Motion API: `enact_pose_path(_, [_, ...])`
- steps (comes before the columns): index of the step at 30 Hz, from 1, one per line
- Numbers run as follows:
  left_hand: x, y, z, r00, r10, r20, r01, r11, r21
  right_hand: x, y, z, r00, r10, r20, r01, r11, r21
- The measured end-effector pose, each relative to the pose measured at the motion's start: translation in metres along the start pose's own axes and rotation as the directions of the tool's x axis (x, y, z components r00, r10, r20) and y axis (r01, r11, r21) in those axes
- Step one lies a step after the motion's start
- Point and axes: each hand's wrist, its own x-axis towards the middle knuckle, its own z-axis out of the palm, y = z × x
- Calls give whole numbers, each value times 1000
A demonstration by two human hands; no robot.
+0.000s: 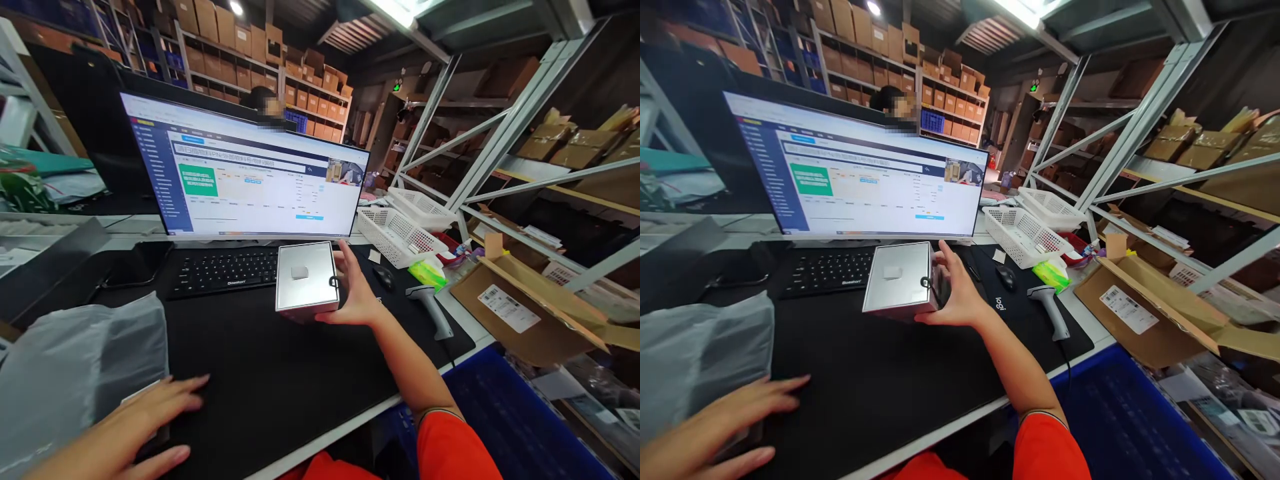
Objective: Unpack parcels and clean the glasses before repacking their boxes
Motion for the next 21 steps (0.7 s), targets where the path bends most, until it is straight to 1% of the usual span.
enact_pose_path(1, [13, 7, -7, 999, 19, 47, -18, 1000, -7, 5, 2, 11, 1000, -10, -3, 11, 999, 42])
enact_pose_path(2, [29, 14, -13, 998, -2, 65, 3, 1000, -9, 8, 4, 24, 1000, -14, 2, 14, 997, 72])
enact_pose_path(3, [46, 22, -19, 999, -38, 23, 39, 999, -12, 11, 5, 37, 1000, -14, 14, 13, 996, 94])
enact_pose_path(4, [63, 30, -22, 997, -65, -46, 63, 998, -27, 12, 7, 50, 999, -17, 33, 13, 993, 114])
enact_pose_path(6, [93, 43, -25, 990, -71, -126, 58, 993, -106, 11, 9, 75, 996, -40, 79, 27, 988, 151])
enact_pose_path(7, [104, 49, -23, 988, -71, -140, 50, 987, -150, 8, 10, 85, 993, -62, 101, 45, 985, 166])
enact_pose_path(9, [115, 61, -16, 989, -55, -136, 27, 980, -199, 3, 15, 99, 980, -143, 139, 113, 973, 200])
enact_pose_path(11, [115, 69, -8, 988, -60, -142, 29, 977, -209, -2, 20, 102, 952, -254, 171, 212, 949, 233])
enact_pose_path(12, [113, 72, -6, 983, -68, -170, 36, 982, -183, -5, 23, 99, 939, -293, 181, 250, 941, 230])
enact_pose_path(13, [110, 74, -5, 972, -73, -221, 45, 991, -127, -7, 24, 94, 933, -306, 187, 265, 940, 213])
enact_pose_path(14, [107, 74, -5, 954, -66, -292, 55, 998, -44, -8, 24, 87, 940, -286, 186, 251, 949, 193])
enact_pose_path(16, [102, 72, -9, 893, 0, -449, 85, 982, 170, -11, 23, 73, 966, -175, 193, 136, 970, 200])
enact_pose_path(18, [99, 70, -14, 812, 115, -571, 134, 917, 375, -12, 21, 62, 966, -71, 247, -3, 957, 289])
enact_pose_path(19, [98, 69, -16, 777, 184, -602, 155, 871, 466, -12, 19, 59, 962, -39, 271, -53, 945, 323])
enact_pose_path(20, [96, 69, -17, 751, 253, -609, 169, 818, 549, -12, 18, 58, 961, -13, 277, -81, 942, 324])
enact_pose_path(21, [95, 69, -17, 739, 318, -594, 173, 763, 623, -12, 16, 60, 964, 11, 264, -91, 952, 293])
